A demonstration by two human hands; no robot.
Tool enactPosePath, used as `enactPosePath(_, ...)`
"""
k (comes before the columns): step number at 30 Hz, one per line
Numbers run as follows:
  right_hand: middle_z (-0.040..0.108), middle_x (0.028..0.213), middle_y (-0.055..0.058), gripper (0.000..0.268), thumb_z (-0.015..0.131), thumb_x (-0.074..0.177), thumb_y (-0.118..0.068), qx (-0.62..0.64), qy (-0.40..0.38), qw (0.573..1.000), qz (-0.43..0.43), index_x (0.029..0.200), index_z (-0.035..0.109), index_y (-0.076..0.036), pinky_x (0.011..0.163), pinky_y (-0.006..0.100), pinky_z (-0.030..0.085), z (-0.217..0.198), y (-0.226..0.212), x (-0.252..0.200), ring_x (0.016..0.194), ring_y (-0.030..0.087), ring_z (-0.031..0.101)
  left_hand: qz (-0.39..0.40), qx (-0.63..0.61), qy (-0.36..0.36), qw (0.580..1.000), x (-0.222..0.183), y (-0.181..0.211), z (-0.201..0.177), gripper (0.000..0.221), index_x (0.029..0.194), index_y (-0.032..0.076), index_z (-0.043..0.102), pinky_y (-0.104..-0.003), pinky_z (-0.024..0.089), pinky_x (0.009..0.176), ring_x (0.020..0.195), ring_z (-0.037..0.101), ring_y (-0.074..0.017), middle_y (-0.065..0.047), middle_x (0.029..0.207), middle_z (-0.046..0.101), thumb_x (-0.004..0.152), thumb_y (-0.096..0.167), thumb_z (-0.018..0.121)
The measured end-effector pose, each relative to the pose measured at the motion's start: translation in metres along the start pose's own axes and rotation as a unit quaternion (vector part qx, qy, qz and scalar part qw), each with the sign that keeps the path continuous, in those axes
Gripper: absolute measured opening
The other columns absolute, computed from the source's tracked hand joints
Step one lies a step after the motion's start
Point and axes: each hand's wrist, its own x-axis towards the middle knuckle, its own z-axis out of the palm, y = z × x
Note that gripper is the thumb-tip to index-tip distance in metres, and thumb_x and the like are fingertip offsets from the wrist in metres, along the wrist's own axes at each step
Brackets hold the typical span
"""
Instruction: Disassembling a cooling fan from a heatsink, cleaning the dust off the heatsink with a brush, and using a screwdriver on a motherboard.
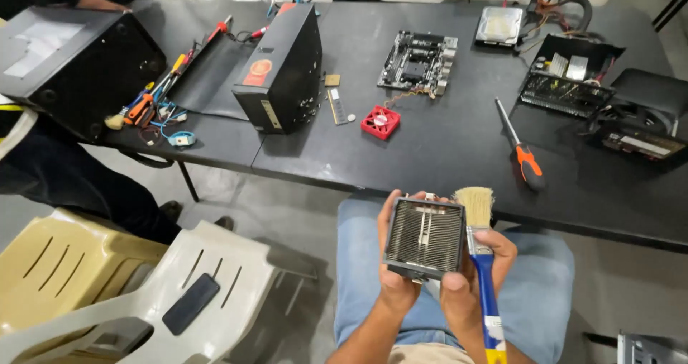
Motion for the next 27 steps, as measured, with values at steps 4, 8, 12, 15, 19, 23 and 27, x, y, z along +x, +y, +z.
enactPosePath(4, 0.058, 0.123, 0.020, 0.075, 0.077, 0.083, -0.065, -0.043, 0.071, 0.996, 0.042, 0.129, 0.039, -0.019, 0.091, 0.036, 0.052, -0.012, 0.009, 0.003, 0.108, 0.024, 0.062, -0.035, 0.101, -0.037, 0.994, -0.005, -0.009, -0.017, 0.137, 0.161, 0.005, 0.006, -0.053, 0.035, 0.124, 0.147, 0.041, -0.0330, -0.018, 0.161, 0.032, 0.075, 0.079, 0.084)
enactPosePath(8, 0.058, 0.106, 0.009, 0.075, 0.082, 0.078, -0.065, -0.050, 0.145, 0.988, 0.013, 0.124, 0.045, -0.019, 0.087, 0.032, 0.055, -0.014, 0.018, 0.013, 0.097, 0.018, 0.062, -0.014, 0.163, -0.050, 0.985, -0.012, -0.030, -0.027, 0.134, 0.163, 0.003, -0.001, -0.051, 0.026, 0.129, 0.153, 0.032, -0.0328, -0.019, 0.166, 0.027, 0.084, 0.083, 0.072)
enactPosePath(12, 0.058, 0.127, 0.035, 0.064, 0.068, 0.092, -0.056, -0.089, 0.053, 0.994, -0.027, 0.131, 0.032, -0.020, 0.099, 0.046, 0.055, -0.002, 0.000, 0.013, 0.117, 0.038, 0.064, -0.054, 0.086, -0.044, 0.994, -0.035, -0.053, -0.029, 0.122, 0.162, 0.005, 0.011, -0.050, 0.027, 0.129, 0.152, 0.034, -0.0303, -0.015, 0.165, 0.031, 0.085, 0.086, 0.058)
enactPosePath(15, 0.051, 0.120, 0.024, 0.063, 0.065, 0.090, -0.059, -0.198, 0.047, 0.976, -0.084, 0.125, 0.033, -0.016, 0.102, 0.040, 0.048, -0.010, 0.010, 0.004, 0.115, 0.030, 0.059, -0.120, -0.036, -0.035, 0.991, -0.044, -0.059, -0.033, 0.112, 0.160, 0.007, 0.028, -0.047, 0.029, 0.129, 0.151, 0.036, -0.0264, -0.008, 0.163, 0.037, 0.086, 0.089, 0.038)
enactPosePath(19, 0.042, 0.131, 0.021, 0.068, 0.073, 0.083, -0.053, -0.129, 0.013, 0.985, -0.110, 0.126, 0.034, -0.017, 0.114, 0.044, 0.044, -0.003, 0.012, 0.004, 0.127, 0.034, 0.055, -0.112, -0.124, 0.052, 0.985, -0.028, -0.032, -0.020, 0.111, 0.155, 0.004, 0.040, -0.048, 0.031, 0.126, 0.146, 0.043, -0.0311, -0.015, 0.157, 0.046, 0.085, 0.088, 0.020)
enactPosePath(23, 0.043, 0.140, 0.030, 0.064, 0.077, 0.083, -0.039, -0.141, -0.083, 0.981, -0.101, 0.127, 0.036, -0.018, 0.122, 0.051, 0.040, -0.006, 0.012, 0.004, 0.139, 0.043, 0.051, -0.136, -0.204, 0.161, 0.956, -0.002, -0.001, 0.000, 0.117, 0.154, 0.001, 0.041, -0.050, 0.040, 0.118, 0.137, 0.050, -0.0376, -0.023, 0.148, 0.052, 0.079, 0.089, 0.030)
enactPosePath(27, 0.048, 0.139, 0.030, 0.062, 0.074, 0.086, -0.042, -0.202, -0.118, 0.971, -0.057, 0.130, 0.038, -0.015, 0.114, 0.046, 0.046, -0.021, 0.018, -0.006, 0.139, 0.039, 0.051, -0.095, -0.188, 0.102, 0.972, 0.005, 0.003, -0.018, 0.114, 0.151, 0.002, 0.045, -0.055, 0.037, 0.121, 0.139, 0.050, -0.0384, -0.019, 0.147, 0.053, 0.081, 0.090, 0.031)
